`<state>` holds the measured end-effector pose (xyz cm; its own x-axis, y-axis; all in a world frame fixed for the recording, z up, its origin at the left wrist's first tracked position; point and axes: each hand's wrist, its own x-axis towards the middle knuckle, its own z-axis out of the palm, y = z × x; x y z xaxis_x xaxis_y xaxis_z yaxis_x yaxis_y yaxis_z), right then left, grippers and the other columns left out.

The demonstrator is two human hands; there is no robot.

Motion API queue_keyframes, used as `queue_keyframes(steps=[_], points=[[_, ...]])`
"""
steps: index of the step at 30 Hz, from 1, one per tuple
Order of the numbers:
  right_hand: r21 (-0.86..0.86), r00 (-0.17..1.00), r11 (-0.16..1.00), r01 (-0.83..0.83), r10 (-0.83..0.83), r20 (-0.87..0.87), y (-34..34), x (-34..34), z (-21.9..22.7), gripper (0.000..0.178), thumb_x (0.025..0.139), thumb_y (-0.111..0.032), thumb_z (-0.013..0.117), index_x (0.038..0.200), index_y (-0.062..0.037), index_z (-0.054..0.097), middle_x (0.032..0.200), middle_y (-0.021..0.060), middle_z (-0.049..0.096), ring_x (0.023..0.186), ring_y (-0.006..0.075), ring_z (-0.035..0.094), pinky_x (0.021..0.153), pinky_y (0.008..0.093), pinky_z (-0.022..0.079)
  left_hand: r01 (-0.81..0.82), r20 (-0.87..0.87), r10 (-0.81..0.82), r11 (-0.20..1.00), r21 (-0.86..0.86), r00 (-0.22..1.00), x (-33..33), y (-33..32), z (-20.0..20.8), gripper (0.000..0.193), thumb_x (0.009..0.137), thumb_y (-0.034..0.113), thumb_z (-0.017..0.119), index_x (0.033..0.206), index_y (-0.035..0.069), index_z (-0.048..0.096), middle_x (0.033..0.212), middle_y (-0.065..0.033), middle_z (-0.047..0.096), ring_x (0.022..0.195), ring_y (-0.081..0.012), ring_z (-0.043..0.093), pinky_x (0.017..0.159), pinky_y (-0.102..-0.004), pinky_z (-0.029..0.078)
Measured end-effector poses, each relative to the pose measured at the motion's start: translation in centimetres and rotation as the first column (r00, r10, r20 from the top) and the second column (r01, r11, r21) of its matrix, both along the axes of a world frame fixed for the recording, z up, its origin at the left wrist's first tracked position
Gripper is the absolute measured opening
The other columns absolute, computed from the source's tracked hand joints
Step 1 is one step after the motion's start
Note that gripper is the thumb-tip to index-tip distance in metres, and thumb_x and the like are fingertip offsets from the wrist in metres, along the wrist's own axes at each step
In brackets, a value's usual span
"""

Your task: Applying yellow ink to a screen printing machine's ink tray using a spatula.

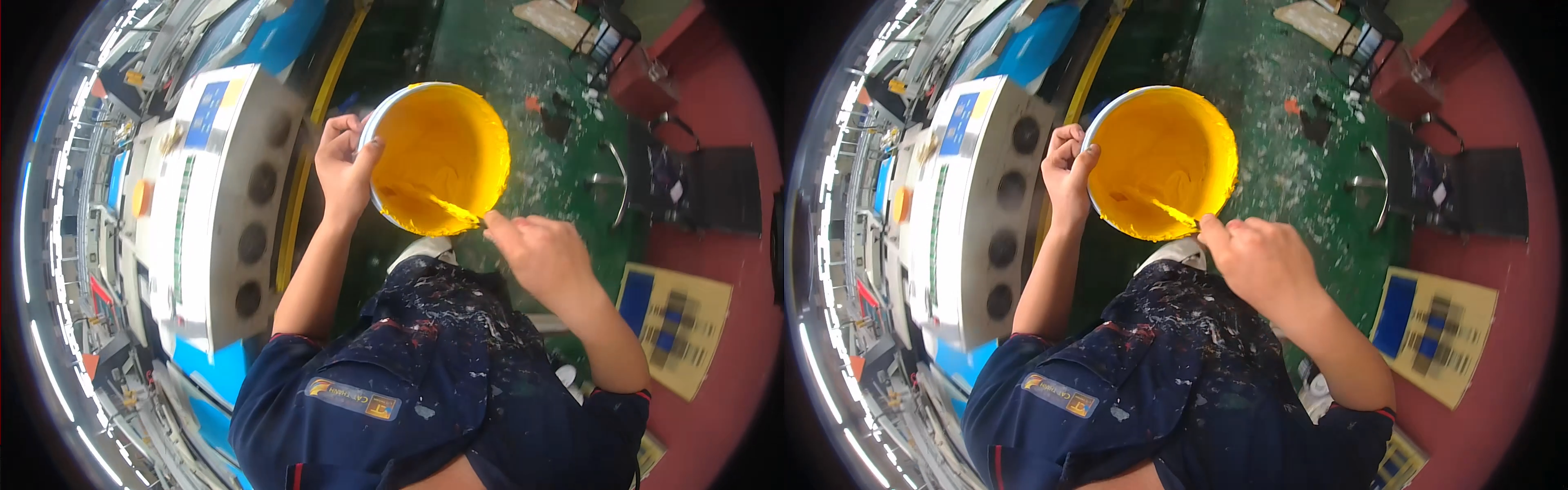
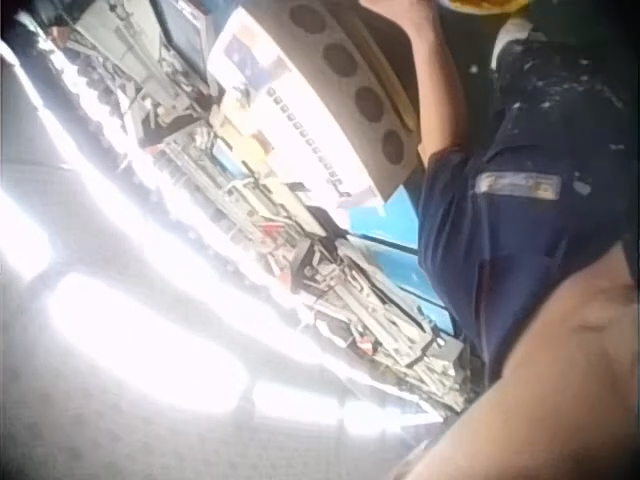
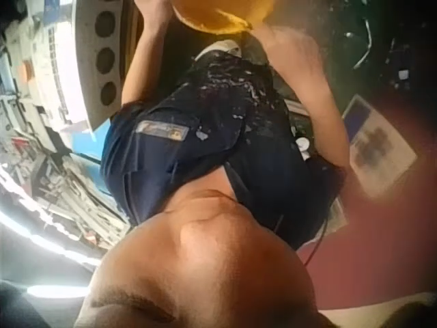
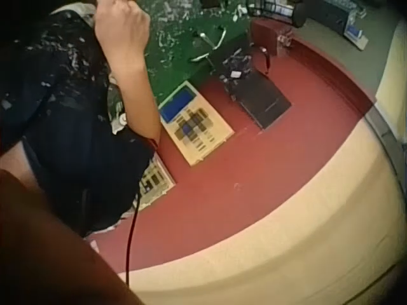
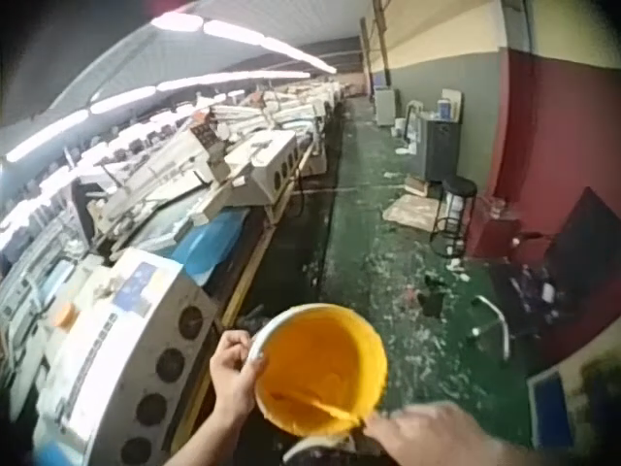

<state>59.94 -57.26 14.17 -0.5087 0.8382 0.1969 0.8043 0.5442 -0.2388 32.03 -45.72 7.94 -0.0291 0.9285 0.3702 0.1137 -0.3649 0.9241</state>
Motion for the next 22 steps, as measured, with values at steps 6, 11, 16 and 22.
queue_keyframes(steps=[6, 11, 16, 22], points=[[-0.048, 0.998, 0.997, 0.06, -0.061, -0.033, 26.1, 5.7, 1.2, 0.017, 0.093, -0.02, 0.067, 0.103, -0.0056, 0.066, 0.072, 0.0088, 0.067, 0.072, 0.0263, 0.071, 0.058, 0.0405, 0.056, 0.134, -0.003, -0.134, 0.99, 0.053, 0.991, 8.3, 26.9, -0.9, 0.026, 0.081, 0.012, 0.074, 0.07, -0.006, 0.057, 0.109, -0.0096, 0.054, 0.126, -0.0331, 0.064, 0.093, -0.0364, 0.05], [0.048, 0.94, 0.959, 0.279, -0.262, -0.219, 42.0, 13.2, 3.7, 0.024, 0.095, -0.017, 0.07, 0.112, -0.0015, 0.069, 0.077, 0.0141, 0.07, 0.071, 0.033, 0.069, 0.06, 0.0428, 0.054, 0.288, -0.04, -0.285, 0.947, 0.143, 0.958, 16.9, 47.8, 0.8, 0.037, 0.075, 0.008, 0.079, 0.067, -0.002, 0.044, 0.101, -0.0114, 0.056, 0.123, -0.0359, 0.067, 0.093, -0.0392, 0.054], [-0.206, 0.898, 0.926, 0.316, -0.362, -0.251, 64.0, 19.2, 0.2, 0.016, 0.1, -0.019, 0.063, 0.1, -0.0045, 0.069, 0.074, 0.02, 0.068, 0.069, 0.0397, 0.069, 0.061, 0.0495, 0.054, 0.273, -0.014, -0.274, 0.96, -0.055, 0.962, 23.1, 66.6, -2.2, 0.033, 0.078, 0.007, 0.076, 0.066, -0.001, 0.047, 0.102, -0.0105, 0.055, 0.126, -0.0353, 0.066, 0.095, -0.0359, 0.053], [-0.367, 0.957, 0.906, 0.21, -0.267, -0.112, 91.5, 22.5, -8.5, 0.026, 0.098, -0.034, 0.065, 0.1, -0.0074, 0.068, 0.078, 0.0225, 0.071, 0.077, 0.0447, 0.072, 0.068, 0.0555, 0.057, 0.073, -0.25, -0.094, 0.993, -0.09, 0.964, 26.0, 86.9, -9.0, 0.026, 0.084, 0.015, 0.07, 0.102, 0.004, 0.056, 0.098, -0.0087, 0.062, 0.128, -0.0366, 0.064, 0.117, -0.0478, 0.042]])
